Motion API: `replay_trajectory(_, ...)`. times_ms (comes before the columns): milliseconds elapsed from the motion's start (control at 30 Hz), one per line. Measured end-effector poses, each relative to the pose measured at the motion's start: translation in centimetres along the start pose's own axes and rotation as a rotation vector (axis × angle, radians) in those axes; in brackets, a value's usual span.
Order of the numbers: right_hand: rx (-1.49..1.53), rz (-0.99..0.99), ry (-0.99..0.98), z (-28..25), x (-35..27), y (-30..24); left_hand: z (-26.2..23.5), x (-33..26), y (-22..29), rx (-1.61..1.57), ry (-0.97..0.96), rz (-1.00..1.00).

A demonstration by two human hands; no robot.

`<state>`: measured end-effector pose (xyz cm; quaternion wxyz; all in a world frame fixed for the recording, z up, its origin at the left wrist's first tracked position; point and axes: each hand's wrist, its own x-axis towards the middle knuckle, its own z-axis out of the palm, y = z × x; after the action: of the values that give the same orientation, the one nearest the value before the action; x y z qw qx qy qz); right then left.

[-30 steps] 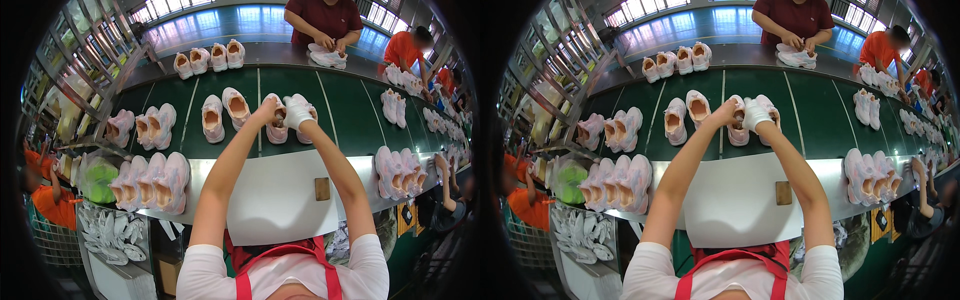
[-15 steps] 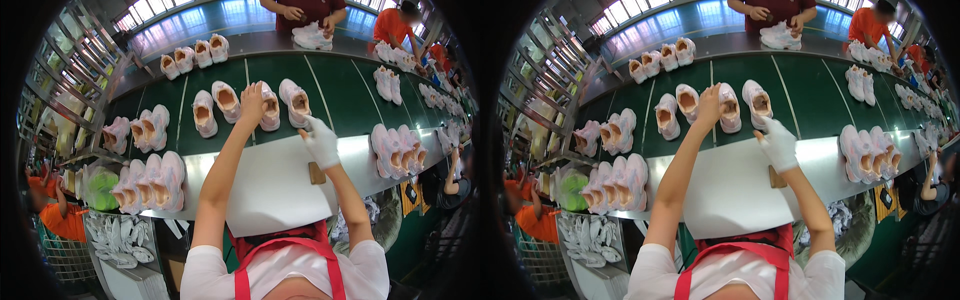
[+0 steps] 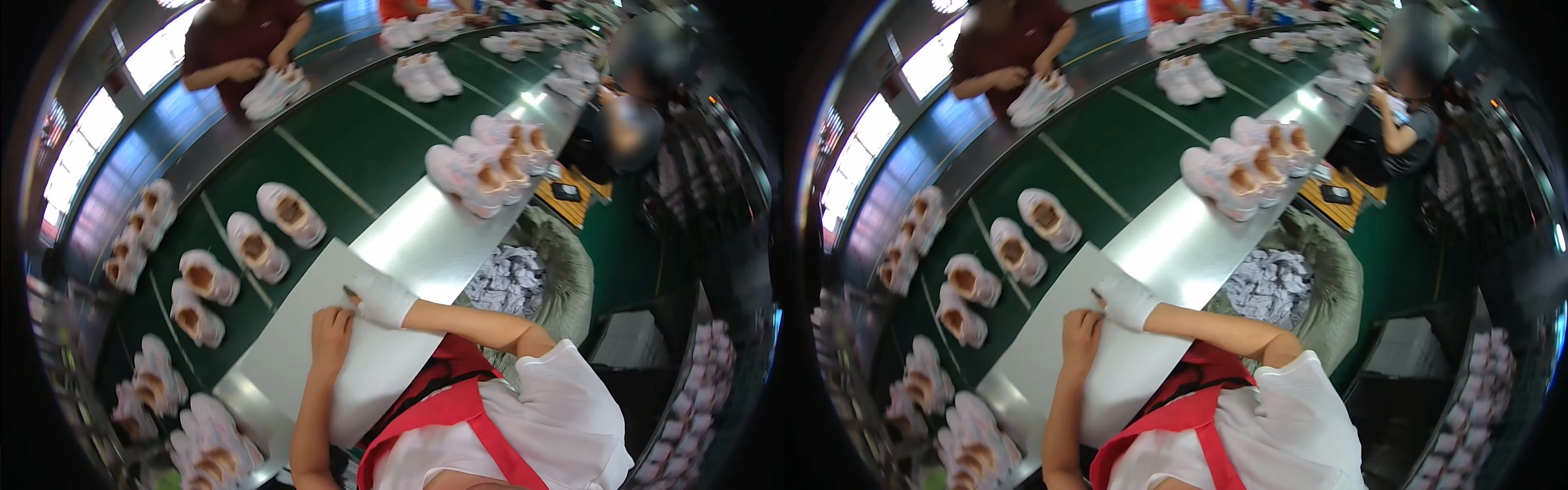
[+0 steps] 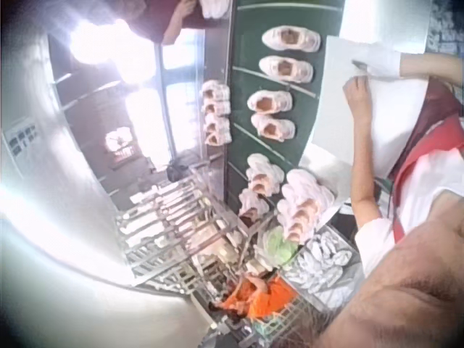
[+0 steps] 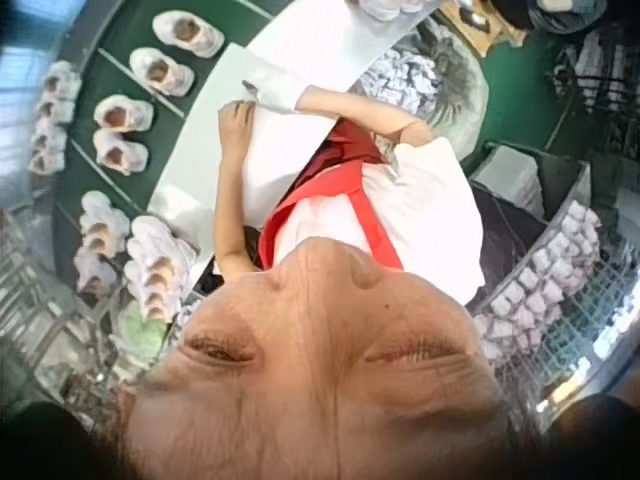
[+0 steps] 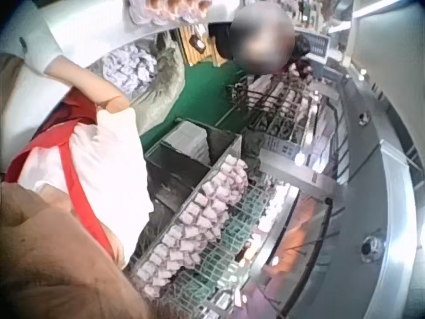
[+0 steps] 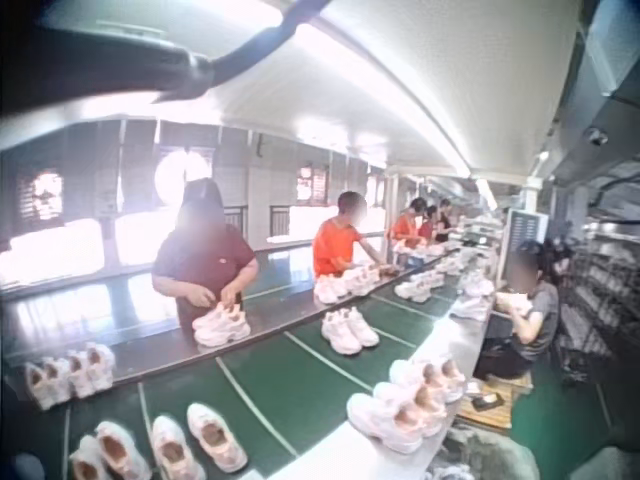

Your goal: The person takes white tissue paper from a pile, crumples it, and stuffs it into the toe box of white sneakers moving along a conveyor belt. The worker repeats this process for multiple pairs of shoes.

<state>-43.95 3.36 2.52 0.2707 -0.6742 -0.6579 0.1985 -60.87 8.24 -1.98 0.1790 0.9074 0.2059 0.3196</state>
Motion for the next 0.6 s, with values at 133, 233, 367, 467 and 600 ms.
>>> replay_trajectory(133, -0.078, 0.236, 0.08, -0.2, 0.6, 0.4, -1.0, 0.5, 0.7, -0.007, 0.062, 0.013)
replay_trajectory(233, -0.069, 0.102, -0.096, -0.3, 0.0, -0.2, -0.9, 0.3, 0.5, 0.044, 0.027, -0.077)
replay_trajectory(367, 0.087, -0.002, -0.3, -0.9, -0.7, -1.0, -1.0, -0.3, -0.2, 0.354, 0.04, 0.047)
replay_trajectory(467, 0.132, 0.176, -0.105, -1.0, -0.7, -1.0, -1.4, -0.9, -0.4, 0.261, 0.046, 0.086)
replay_trajectory(600, -0.058, 0.22, 0.085, -0.2, 0.1, -0.1, -1.4, -0.8, -0.1, 0.077, -0.239, -0.22)
